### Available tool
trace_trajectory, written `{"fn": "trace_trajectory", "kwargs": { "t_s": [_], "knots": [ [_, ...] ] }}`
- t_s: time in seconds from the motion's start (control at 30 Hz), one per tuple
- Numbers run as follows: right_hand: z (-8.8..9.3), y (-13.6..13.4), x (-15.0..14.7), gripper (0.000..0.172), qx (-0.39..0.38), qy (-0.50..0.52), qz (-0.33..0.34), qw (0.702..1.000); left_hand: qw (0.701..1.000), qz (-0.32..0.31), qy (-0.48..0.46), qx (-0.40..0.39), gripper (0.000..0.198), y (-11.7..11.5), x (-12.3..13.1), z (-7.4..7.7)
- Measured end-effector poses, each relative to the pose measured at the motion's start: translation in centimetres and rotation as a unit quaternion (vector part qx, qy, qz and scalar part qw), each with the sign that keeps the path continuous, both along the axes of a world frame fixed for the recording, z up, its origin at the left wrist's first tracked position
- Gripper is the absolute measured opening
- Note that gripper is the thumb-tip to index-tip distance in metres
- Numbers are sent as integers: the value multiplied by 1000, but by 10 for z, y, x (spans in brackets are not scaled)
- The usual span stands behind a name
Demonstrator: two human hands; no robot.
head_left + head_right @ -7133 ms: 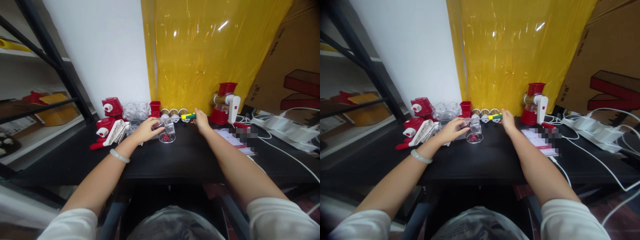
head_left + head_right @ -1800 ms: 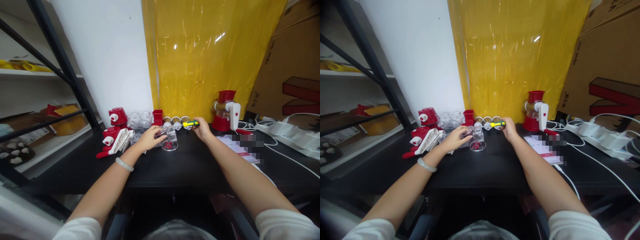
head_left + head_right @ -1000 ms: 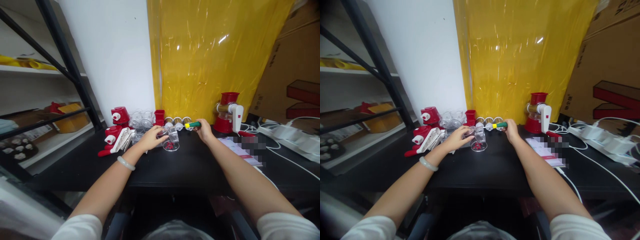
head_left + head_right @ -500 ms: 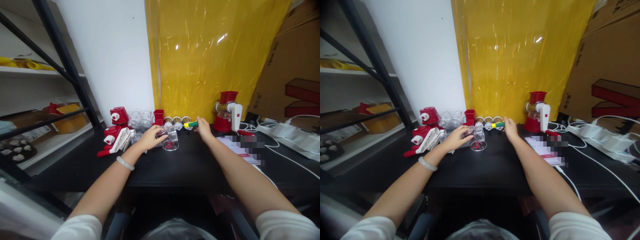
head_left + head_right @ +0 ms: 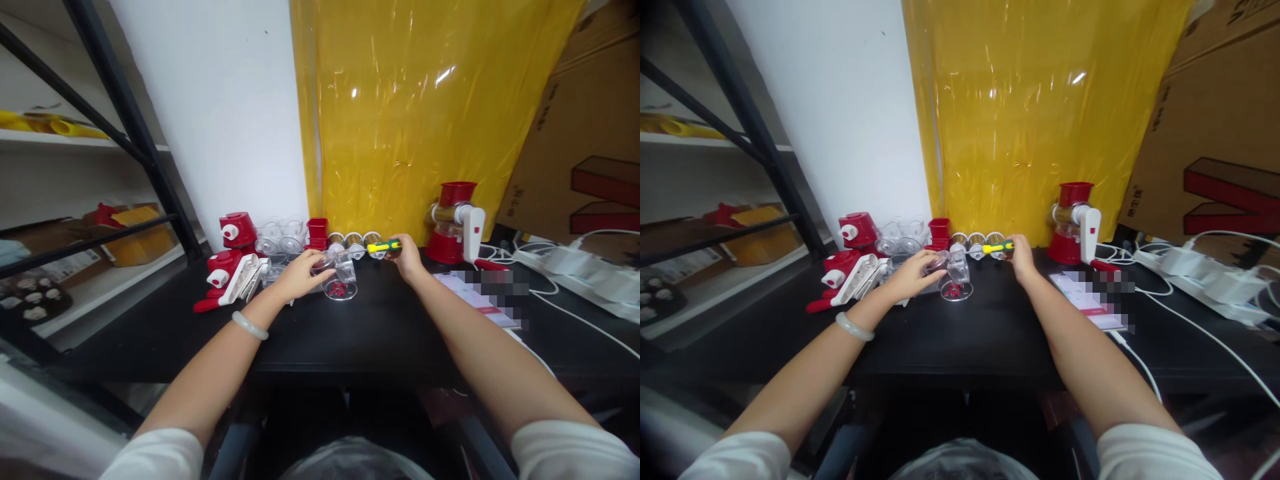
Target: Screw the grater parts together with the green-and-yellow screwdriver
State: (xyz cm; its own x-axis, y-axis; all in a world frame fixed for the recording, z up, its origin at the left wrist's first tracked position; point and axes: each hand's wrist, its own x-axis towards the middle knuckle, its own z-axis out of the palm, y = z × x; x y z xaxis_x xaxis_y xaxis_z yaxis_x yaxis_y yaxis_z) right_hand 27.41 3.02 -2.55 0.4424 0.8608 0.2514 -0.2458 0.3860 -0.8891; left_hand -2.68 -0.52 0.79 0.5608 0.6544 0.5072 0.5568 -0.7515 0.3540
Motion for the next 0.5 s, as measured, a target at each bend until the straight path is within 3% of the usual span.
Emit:
{"fn": "trace_trajectory", "kwargs": {
  "t_s": [0.13, 0.27, 0.4, 0.5],
  "knots": [
    [-4, 3, 3, 49, -13, -82, -41, 996, 1000, 2, 0, 0, 42, 0, 0, 0],
    [-3, 2, 2, 36, -25, -89, -45, 995, 1000, 0, -1, -1, 42, 0, 0, 0],
    [2, -1, -1, 19, -17, -16, -9, 1000, 1000, -4, -2, 5, 43, -1, 0, 0],
    [4, -2, -2, 16, -1, 44, 22, 999, 1000, -1, 2, 6, 43, -1, 1, 1]
  ]
}}
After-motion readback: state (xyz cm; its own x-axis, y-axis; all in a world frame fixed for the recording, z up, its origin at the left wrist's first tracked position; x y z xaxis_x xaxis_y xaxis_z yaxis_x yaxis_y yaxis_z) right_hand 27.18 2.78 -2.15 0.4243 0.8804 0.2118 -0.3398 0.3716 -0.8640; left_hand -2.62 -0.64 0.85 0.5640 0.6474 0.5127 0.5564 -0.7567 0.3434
